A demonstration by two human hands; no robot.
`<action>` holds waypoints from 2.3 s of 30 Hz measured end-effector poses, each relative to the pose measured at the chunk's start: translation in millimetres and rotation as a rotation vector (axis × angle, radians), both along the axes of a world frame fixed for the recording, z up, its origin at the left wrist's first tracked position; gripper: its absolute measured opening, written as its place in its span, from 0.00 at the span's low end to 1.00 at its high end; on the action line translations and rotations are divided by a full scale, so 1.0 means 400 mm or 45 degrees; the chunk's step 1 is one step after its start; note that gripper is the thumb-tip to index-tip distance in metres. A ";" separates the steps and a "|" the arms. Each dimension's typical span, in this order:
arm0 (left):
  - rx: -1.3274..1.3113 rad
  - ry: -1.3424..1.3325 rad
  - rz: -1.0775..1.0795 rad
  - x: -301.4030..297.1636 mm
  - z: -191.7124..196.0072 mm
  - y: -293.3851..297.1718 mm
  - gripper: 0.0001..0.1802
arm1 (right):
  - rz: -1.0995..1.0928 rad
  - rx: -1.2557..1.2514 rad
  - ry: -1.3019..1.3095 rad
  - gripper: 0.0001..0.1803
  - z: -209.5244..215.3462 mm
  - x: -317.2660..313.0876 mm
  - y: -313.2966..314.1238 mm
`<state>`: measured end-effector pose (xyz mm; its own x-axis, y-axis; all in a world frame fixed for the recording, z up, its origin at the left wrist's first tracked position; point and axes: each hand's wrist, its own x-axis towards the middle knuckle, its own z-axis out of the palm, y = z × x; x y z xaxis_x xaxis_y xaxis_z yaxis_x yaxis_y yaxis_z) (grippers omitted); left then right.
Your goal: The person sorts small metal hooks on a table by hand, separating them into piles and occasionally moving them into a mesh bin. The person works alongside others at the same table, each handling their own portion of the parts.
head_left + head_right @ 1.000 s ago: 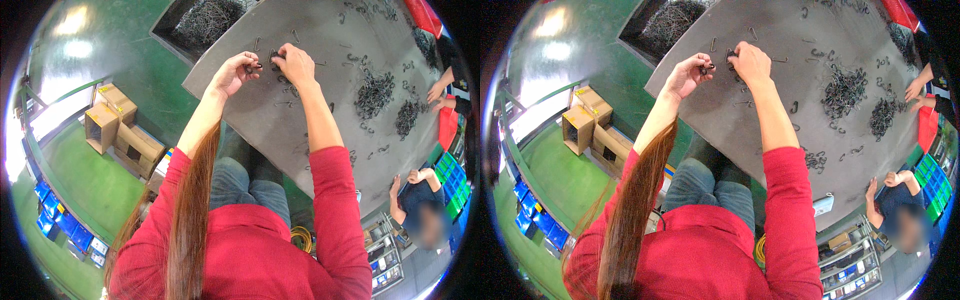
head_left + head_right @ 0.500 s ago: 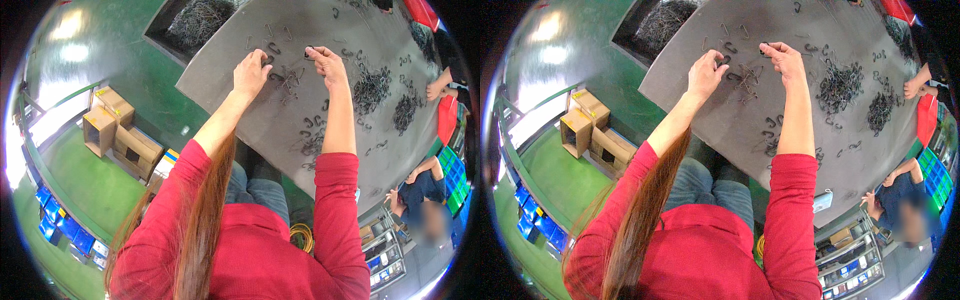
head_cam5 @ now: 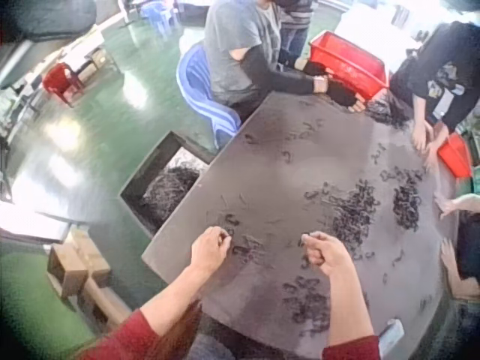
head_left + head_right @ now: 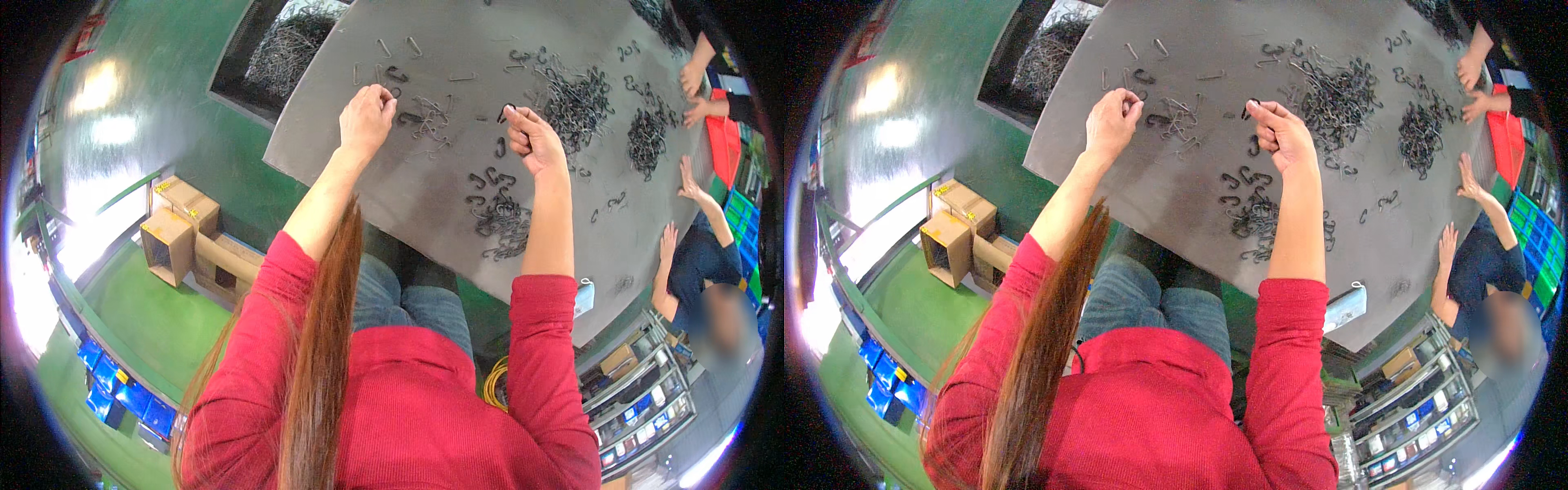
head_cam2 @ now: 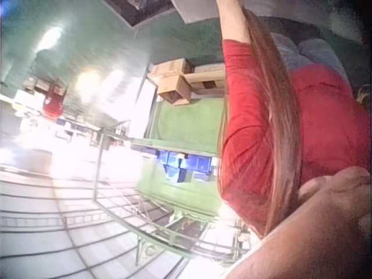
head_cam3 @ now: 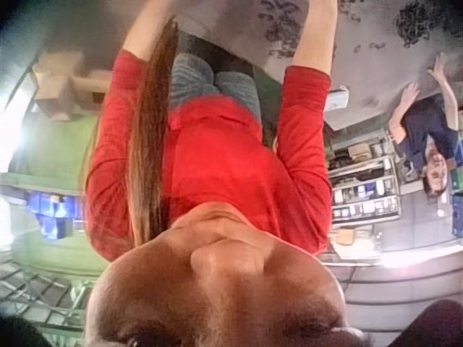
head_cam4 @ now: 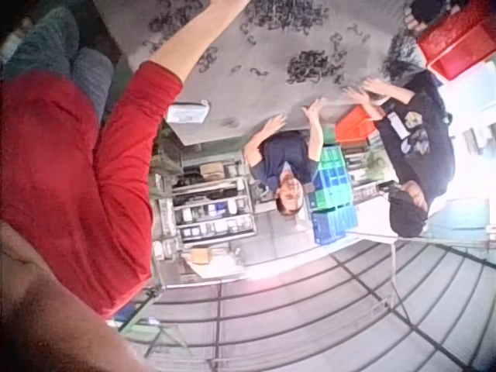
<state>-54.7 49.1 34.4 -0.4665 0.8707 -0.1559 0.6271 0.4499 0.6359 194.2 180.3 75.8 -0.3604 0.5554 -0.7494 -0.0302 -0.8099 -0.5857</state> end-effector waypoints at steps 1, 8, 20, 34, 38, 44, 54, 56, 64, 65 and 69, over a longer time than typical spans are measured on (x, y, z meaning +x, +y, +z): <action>0.032 -0.113 -0.016 0.017 0.005 -0.005 0.08 | -0.011 0.005 -0.003 0.10 0.014 0.018 -0.014; 0.086 -0.522 -0.352 0.312 0.047 -0.038 0.08 | -0.141 0.032 0.020 0.08 0.037 0.049 -0.069; 0.262 -0.006 -0.648 0.365 0.019 -0.036 0.09 | -0.357 0.102 -0.187 0.13 -0.082 0.017 -0.036; 0.316 0.035 -0.363 0.260 -0.005 0.115 0.15 | 0.502 0.504 -0.723 0.14 -0.027 0.135 -0.087; 0.428 0.277 -0.465 0.252 -0.046 0.160 0.14 | 1.073 1.112 -0.970 0.16 -0.010 0.171 -0.166; 0.320 0.419 -0.633 0.249 -0.056 0.201 0.09 | 0.693 1.392 -1.264 0.06 -0.076 0.059 -0.161; 0.334 0.148 -0.345 0.223 -0.007 -0.044 0.13 | 0.438 1.390 -0.927 0.07 -0.073 -0.043 -0.015; 0.328 0.153 -0.109 0.175 -0.002 -0.064 0.15 | 0.509 1.526 -0.910 0.06 -0.082 -0.117 -0.001; 0.158 0.272 -0.205 0.081 -0.021 -0.049 0.12 | 1.007 1.817 -1.020 0.12 -0.137 -0.403 -0.043; 0.179 0.270 -0.212 0.083 -0.023 -0.044 0.11 | 1.056 1.842 -1.031 0.13 -0.144 -0.402 -0.039; 0.166 0.047 -0.083 0.060 -0.019 -0.056 0.10 | 1.160 1.476 -0.988 0.14 -0.076 -0.334 -0.017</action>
<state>-30.8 26.9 26.9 -0.4114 0.9112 -0.0232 0.6762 0.3221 0.6626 60.5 173.7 45.3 -0.6212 0.7387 -0.2615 0.7425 0.4481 -0.4979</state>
